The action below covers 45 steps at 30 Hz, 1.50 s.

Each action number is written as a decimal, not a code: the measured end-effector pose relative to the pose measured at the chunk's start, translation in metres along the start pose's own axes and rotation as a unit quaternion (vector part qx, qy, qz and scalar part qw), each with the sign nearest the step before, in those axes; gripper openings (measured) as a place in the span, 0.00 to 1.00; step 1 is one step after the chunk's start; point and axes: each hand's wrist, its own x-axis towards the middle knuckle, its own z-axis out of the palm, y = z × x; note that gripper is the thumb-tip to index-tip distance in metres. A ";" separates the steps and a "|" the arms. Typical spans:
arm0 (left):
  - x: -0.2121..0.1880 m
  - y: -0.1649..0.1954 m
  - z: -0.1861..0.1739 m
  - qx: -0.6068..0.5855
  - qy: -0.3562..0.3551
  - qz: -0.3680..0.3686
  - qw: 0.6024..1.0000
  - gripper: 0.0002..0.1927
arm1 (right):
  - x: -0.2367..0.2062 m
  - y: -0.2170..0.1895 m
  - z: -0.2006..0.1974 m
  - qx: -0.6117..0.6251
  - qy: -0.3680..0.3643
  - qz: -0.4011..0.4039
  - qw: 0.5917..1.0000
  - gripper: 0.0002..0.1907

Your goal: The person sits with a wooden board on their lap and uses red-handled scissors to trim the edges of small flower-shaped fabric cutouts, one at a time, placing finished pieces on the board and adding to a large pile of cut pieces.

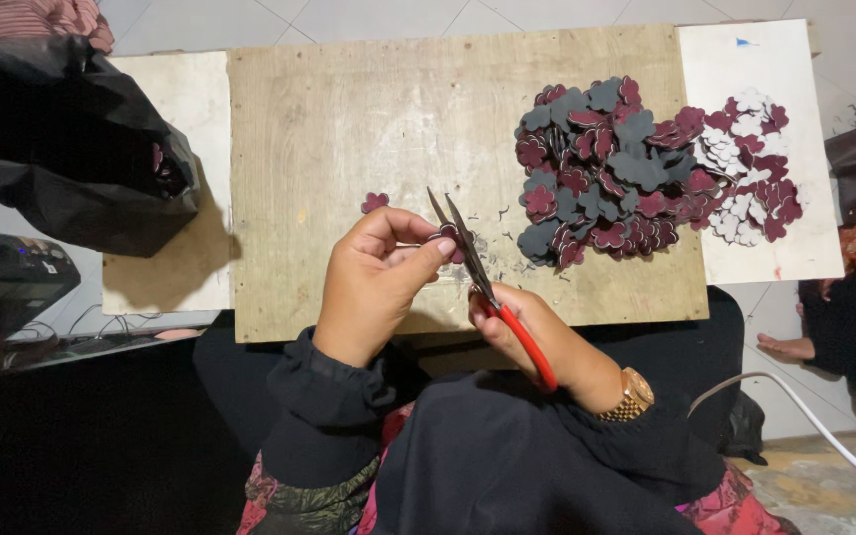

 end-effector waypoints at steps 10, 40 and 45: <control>0.000 -0.003 0.005 -0.022 -0.020 0.003 1.000 0.15 | 0.002 -0.015 -0.001 -0.005 -0.020 -0.020 1.000 0.39; -0.002 0.003 0.015 -0.010 -0.094 -0.072 0.993 0.07 | -0.002 -0.008 0.003 0.114 -0.019 -0.037 0.993 0.43; -0.004 0.009 0.018 -0.064 -0.107 -0.111 0.986 0.05 | -0.003 -0.007 0.001 0.111 -0.021 -0.032 0.993 0.45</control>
